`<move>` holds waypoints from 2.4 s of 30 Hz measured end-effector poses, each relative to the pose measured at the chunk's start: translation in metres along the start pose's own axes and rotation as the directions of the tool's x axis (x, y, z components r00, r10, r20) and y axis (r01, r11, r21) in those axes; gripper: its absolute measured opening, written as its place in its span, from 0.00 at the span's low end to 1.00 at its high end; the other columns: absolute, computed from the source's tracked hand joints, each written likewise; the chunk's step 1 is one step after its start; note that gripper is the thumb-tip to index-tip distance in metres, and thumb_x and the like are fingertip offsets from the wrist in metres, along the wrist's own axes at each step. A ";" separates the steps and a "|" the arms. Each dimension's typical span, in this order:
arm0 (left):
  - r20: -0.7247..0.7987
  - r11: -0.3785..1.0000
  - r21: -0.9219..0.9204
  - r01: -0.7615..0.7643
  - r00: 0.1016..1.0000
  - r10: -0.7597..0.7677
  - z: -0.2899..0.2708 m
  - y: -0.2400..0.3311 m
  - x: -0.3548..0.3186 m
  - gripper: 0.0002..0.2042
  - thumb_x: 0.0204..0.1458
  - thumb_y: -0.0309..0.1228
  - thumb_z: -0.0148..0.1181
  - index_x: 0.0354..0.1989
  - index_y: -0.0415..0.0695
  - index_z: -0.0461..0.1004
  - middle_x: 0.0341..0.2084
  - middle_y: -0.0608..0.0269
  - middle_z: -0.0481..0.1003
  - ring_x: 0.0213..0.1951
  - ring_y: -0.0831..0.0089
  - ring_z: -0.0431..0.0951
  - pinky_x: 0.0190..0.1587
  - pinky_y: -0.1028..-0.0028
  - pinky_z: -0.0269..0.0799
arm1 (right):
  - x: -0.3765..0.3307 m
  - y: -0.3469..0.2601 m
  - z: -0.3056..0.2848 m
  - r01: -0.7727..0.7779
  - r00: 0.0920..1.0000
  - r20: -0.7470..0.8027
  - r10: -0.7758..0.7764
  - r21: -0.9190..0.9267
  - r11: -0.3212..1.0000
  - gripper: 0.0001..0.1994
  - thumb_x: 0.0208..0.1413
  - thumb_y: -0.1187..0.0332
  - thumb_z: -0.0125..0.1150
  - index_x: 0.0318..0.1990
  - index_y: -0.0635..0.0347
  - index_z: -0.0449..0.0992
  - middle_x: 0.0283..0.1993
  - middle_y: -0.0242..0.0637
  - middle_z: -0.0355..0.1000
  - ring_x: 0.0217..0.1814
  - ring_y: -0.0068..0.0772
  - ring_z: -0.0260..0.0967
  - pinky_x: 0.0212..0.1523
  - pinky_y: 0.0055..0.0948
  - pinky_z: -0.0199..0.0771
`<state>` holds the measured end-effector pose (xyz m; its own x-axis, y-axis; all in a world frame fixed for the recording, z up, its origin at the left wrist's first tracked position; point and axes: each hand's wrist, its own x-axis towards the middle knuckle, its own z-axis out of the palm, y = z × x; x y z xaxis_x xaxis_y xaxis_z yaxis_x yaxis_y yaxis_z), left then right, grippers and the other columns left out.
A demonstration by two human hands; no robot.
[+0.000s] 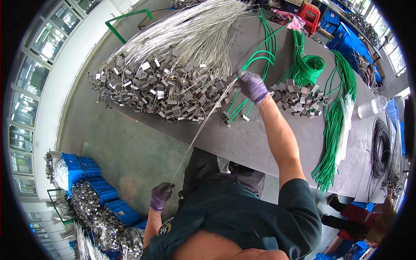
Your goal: Bundling and organizing green wires with metal connectors on a factory workbench.
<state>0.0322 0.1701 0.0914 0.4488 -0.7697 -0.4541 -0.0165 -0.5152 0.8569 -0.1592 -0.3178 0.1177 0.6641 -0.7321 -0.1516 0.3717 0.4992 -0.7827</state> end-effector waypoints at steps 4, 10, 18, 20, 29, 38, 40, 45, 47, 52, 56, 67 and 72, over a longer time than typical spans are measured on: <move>0.046 0.997 0.026 -0.074 0.996 0.073 0.013 0.016 0.021 0.12 0.51 0.36 0.53 0.32 0.39 0.74 0.12 0.73 0.63 0.15 0.85 0.61 0.18 0.82 0.56 | -0.018 0.070 0.004 0.255 0.963 0.196 -0.185 -0.883 0.394 0.05 0.50 0.69 0.53 0.34 0.56 0.70 0.21 0.34 0.68 0.19 0.28 0.67 0.21 0.26 0.69; 0.097 0.998 -0.053 0.027 0.995 -0.022 0.019 0.026 0.046 0.09 0.51 0.31 0.53 0.33 0.39 0.74 0.12 0.74 0.63 0.15 0.86 0.60 0.18 0.83 0.55 | -0.012 0.037 -0.008 0.078 0.975 -0.180 -0.128 -0.257 0.963 0.13 0.49 0.59 0.58 0.30 0.62 0.72 0.15 0.28 0.60 0.11 0.19 0.52 0.11 0.21 0.51; 0.122 0.998 -0.055 0.029 0.992 -0.022 0.030 0.009 0.070 0.07 0.50 0.29 0.53 0.34 0.41 0.75 0.13 0.74 0.63 0.16 0.85 0.60 0.18 0.82 0.56 | -0.017 0.041 -0.009 0.005 0.952 -0.299 -0.072 -0.220 0.975 0.10 0.50 0.64 0.56 0.26 0.62 0.71 0.13 0.29 0.60 0.09 0.20 0.53 0.10 0.21 0.50; 0.107 0.999 0.026 -0.023 0.994 0.020 0.025 -0.004 0.065 0.07 0.50 0.28 0.53 0.34 0.41 0.75 0.13 0.73 0.64 0.16 0.85 0.61 0.19 0.81 0.57 | -0.025 0.057 -0.016 -0.072 0.940 -0.342 -0.010 -0.228 0.971 0.10 0.50 0.63 0.57 0.26 0.61 0.72 0.13 0.28 0.61 0.10 0.20 0.54 0.10 0.21 0.50; 0.115 0.997 0.029 -0.072 0.991 0.068 0.029 -0.013 0.068 0.07 0.50 0.28 0.52 0.33 0.40 0.75 0.13 0.72 0.65 0.16 0.84 0.62 0.19 0.81 0.57 | -0.046 0.097 0.007 -0.200 0.921 -0.370 0.126 -0.168 0.965 0.13 0.49 0.58 0.58 0.27 0.59 0.71 0.20 0.33 0.70 0.15 0.26 0.66 0.13 0.23 0.65; 0.103 0.999 0.003 -0.051 0.993 0.050 0.038 -0.001 0.090 0.07 0.50 0.29 0.52 0.30 0.38 0.73 0.11 0.73 0.62 0.13 0.85 0.59 0.15 0.82 0.53 | -0.033 0.077 -0.012 -0.040 0.977 -0.213 0.000 -0.187 0.982 0.12 0.50 0.65 0.57 0.33 0.66 0.69 0.24 0.38 0.70 0.19 0.31 0.70 0.14 0.25 0.69; 0.111 0.999 0.014 -0.053 0.993 0.051 0.040 0.006 0.099 0.07 0.50 0.29 0.52 0.30 0.39 0.73 0.12 0.72 0.63 0.14 0.84 0.60 0.16 0.81 0.55 | -0.037 0.077 -0.005 -0.084 0.955 -0.294 0.038 -0.144 0.986 0.12 0.49 0.66 0.58 0.33 0.67 0.69 0.25 0.40 0.70 0.19 0.31 0.70 0.15 0.25 0.71; 0.151 0.998 -0.044 0.035 0.988 -0.028 0.040 0.040 0.109 0.07 0.51 0.29 0.51 0.31 0.39 0.73 0.12 0.70 0.64 0.15 0.83 0.62 0.18 0.80 0.57 | -0.066 0.105 0.044 -0.244 0.944 -0.259 0.204 -0.132 0.961 0.11 0.47 0.69 0.61 0.31 0.69 0.70 0.23 0.42 0.71 0.18 0.33 0.71 0.12 0.29 0.72; 0.208 0.989 -0.105 -0.101 0.971 0.121 0.038 0.055 0.104 0.07 0.51 0.28 0.50 0.30 0.38 0.73 0.12 0.70 0.65 0.15 0.82 0.62 0.18 0.80 0.58 | -0.059 0.067 0.047 -0.176 0.974 -0.182 0.131 -0.257 0.950 0.11 0.47 0.68 0.61 0.29 0.69 0.71 0.22 0.43 0.72 0.16 0.30 0.70 0.11 0.26 0.71; 0.127 0.913 -0.043 -0.406 0.904 0.408 0.040 0.060 0.117 0.08 0.52 0.29 0.50 0.30 0.39 0.73 0.12 0.70 0.64 0.14 0.82 0.61 0.17 0.79 0.57 | -0.035 -0.038 0.094 0.094 0.985 -0.078 -0.155 -0.514 0.853 0.13 0.48 0.63 0.59 0.25 0.68 0.72 0.16 0.40 0.71 0.13 0.25 0.68 0.12 0.21 0.67; 0.088 0.931 0.017 -0.363 0.929 0.361 0.055 0.080 0.129 0.07 0.51 0.30 0.51 0.27 0.42 0.74 0.11 0.72 0.64 0.13 0.84 0.60 0.17 0.79 0.55 | 0.003 -0.006 0.053 0.007 0.980 -0.181 -0.086 -0.400 0.916 0.13 0.48 0.63 0.59 0.23 0.67 0.71 0.18 0.42 0.72 0.13 0.26 0.68 0.13 0.22 0.67; -0.042 0.998 0.022 -0.051 0.998 0.052 0.069 0.125 0.144 0.08 0.50 0.35 0.55 0.30 0.44 0.74 0.12 0.72 0.64 0.14 0.85 0.60 0.17 0.82 0.55 | -0.004 -0.010 0.088 -0.042 0.994 -0.111 -0.013 -0.480 0.877 0.13 0.46 0.67 0.60 0.32 0.73 0.72 0.20 0.41 0.71 0.14 0.31 0.69 0.12 0.26 0.69; 0.050 0.958 -0.084 -0.276 0.959 0.280 0.066 0.119 0.155 0.09 0.50 0.36 0.55 0.31 0.45 0.74 0.12 0.73 0.64 0.15 0.86 0.60 0.17 0.82 0.56 | 0.029 -0.039 0.048 -0.077 0.982 -0.186 -0.023 -0.513 0.855 0.12 0.47 0.66 0.60 0.31 0.70 0.72 0.20 0.40 0.71 0.13 0.30 0.68 0.08 0.24 0.67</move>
<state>0.0411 -0.0356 0.1073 0.3808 -0.9011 -0.2074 -0.0643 -0.2495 0.9662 -0.1235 -0.3363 0.1724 0.5232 -0.8167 -0.2435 -0.0666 0.2457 -0.9671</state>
